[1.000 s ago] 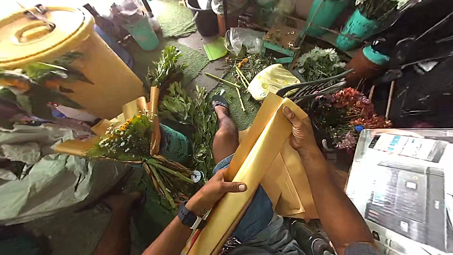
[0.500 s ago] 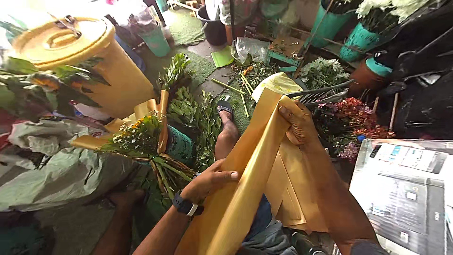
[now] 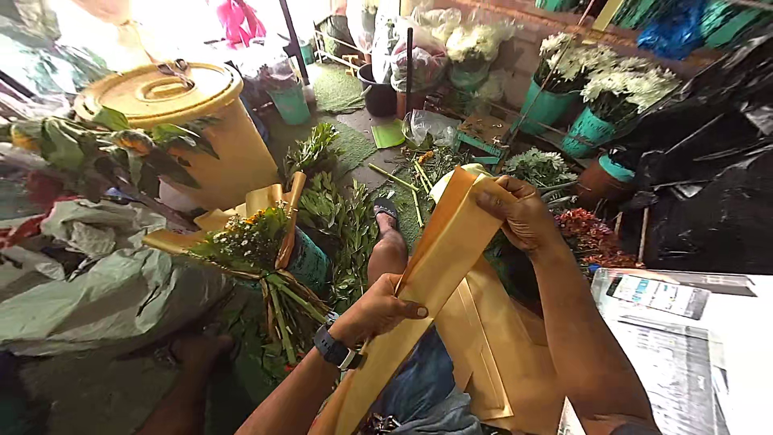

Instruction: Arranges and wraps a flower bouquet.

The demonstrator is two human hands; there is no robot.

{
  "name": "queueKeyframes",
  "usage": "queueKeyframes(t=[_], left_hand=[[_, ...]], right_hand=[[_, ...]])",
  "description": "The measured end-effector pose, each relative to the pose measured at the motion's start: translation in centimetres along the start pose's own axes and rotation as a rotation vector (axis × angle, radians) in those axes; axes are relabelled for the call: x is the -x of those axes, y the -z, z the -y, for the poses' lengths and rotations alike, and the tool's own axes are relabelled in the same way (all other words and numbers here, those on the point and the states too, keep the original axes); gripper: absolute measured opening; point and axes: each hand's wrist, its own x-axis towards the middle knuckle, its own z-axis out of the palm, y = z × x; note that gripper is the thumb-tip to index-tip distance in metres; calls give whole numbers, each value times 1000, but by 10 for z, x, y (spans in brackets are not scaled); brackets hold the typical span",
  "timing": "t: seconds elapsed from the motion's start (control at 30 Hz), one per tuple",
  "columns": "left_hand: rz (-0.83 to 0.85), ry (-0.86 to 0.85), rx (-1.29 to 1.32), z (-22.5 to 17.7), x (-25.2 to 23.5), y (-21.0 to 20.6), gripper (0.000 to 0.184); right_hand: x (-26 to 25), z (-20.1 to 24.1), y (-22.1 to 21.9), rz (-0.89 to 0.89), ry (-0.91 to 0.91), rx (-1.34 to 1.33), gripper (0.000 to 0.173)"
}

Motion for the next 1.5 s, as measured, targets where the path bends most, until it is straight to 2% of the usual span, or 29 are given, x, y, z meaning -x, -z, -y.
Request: queueKeyframes(t=[0.17,0.27,0.57,0.87,1.03,1.13,1.23,1.33,1.4,1.5], left_hand=[[39,5,-132,-27,23,16,24],[84,-55,-132,-34,39,31,21],[-33,-245,-75,-32,86,52,9],[-222,-422,-105,-19,112,62,6],[-443,-384,30,-22,135,90,4],[-614,-385,83,-19,162,116,3],[-888,-425,128,-12,206,147,7],[-1199,-476,256,8,239,186,16],[-1369,-533,365,27,251,213,22],[-1520,-560,520,57,257,248,29]], right_hand=[[-22,33,-12,182,104,121,13],[-36,52,-28,281,169,181,14],[-69,84,-93,321,259,293,21],[-108,87,-152,412,400,422,23],[-137,74,-212,417,455,396,24],[-161,46,-252,344,409,216,27],[-156,-16,-286,255,128,126,43],[-110,-140,-312,425,-211,256,49],[-77,-217,-341,568,-487,422,61],[-33,-296,-374,770,-780,549,70]])
